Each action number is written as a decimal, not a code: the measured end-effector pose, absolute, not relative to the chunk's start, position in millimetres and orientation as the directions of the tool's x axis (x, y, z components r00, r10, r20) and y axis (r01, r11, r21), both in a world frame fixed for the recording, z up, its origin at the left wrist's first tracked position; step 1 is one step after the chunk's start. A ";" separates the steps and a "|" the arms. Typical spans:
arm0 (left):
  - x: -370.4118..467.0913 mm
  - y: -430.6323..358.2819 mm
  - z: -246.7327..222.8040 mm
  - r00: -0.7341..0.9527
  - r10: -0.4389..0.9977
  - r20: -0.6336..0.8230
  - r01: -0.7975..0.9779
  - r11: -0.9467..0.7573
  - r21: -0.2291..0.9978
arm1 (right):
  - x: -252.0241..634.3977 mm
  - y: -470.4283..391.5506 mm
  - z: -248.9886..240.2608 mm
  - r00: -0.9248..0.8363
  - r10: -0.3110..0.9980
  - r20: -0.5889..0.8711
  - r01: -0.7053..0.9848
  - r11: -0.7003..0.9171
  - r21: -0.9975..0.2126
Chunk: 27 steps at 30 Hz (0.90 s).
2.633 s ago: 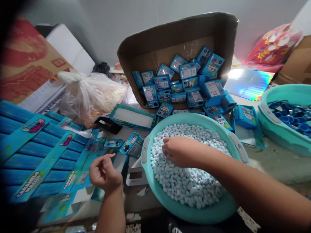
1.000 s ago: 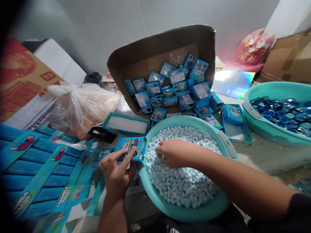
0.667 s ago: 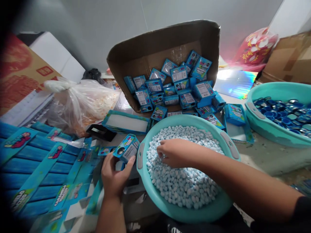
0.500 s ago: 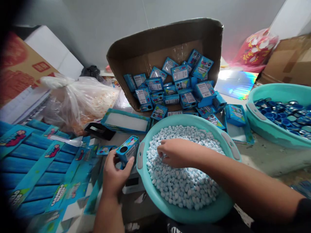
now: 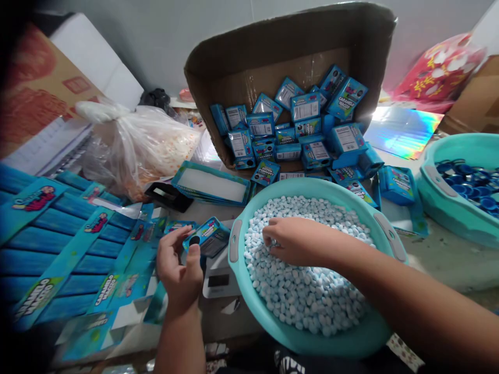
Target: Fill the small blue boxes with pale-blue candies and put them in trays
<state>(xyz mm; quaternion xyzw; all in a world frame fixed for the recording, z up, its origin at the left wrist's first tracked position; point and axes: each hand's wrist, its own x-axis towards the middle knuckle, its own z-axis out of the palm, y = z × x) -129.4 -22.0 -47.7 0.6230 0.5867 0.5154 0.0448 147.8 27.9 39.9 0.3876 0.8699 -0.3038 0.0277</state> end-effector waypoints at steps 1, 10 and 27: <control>-129.7 -22.3 -47.7 -0.225 0.763 0.606 0.689 -0.315 0.652 | 147.9 27.7 40.0 -0.698 0.659 -0.281 0.691 0.516 -0.506; -124.4 -16.5 -46.9 -0.353 0.642 0.680 0.633 -0.371 0.679 | 147.8 27.8 32.6 -0.711 0.659 -0.244 0.676 0.547 -0.494; -128.4 -19.1 -48.6 -0.366 0.709 0.603 0.637 -0.281 0.718 | 146.8 28.8 31.9 -0.709 0.667 -0.230 0.673 0.542 -0.503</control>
